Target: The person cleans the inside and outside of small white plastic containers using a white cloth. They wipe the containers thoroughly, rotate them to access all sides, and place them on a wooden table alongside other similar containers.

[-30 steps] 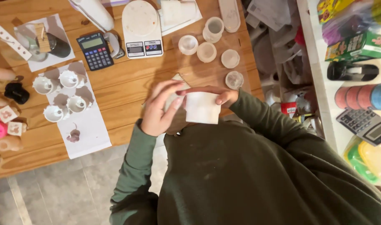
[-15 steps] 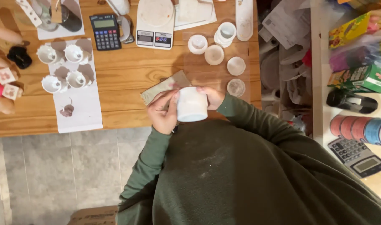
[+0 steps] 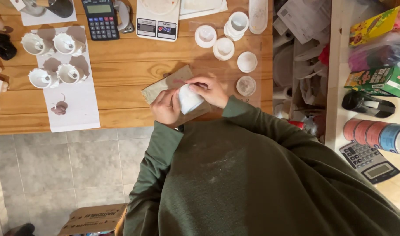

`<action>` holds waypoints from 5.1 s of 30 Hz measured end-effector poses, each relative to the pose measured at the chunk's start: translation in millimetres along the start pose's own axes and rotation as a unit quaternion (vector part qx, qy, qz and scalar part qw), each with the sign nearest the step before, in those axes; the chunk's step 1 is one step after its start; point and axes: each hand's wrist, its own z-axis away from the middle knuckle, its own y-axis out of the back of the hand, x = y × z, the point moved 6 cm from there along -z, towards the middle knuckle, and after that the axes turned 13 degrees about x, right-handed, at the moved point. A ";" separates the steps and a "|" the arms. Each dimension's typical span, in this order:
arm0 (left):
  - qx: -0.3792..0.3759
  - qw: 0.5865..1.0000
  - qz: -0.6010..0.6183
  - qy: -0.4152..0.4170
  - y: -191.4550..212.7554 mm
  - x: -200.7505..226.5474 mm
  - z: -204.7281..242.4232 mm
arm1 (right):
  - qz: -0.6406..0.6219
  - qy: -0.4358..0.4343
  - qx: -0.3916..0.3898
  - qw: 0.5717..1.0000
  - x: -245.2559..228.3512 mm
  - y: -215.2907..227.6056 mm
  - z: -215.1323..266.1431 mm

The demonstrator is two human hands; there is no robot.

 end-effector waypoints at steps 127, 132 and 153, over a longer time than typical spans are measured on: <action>-0.216 0.929 0.080 0.289 -20.9 -89.8 61.5 | 0.238 0.103 0.073 0.963 93.6 -37.5 9.4; -0.128 0.928 0.201 0.287 -34.5 -128.4 103.0 | 0.224 0.068 -0.001 0.972 82.3 -40.7 6.8; -0.061 0.952 0.020 0.301 -60.5 -124.4 81.8 | 0.205 0.063 0.168 0.962 70.8 -20.3 0.4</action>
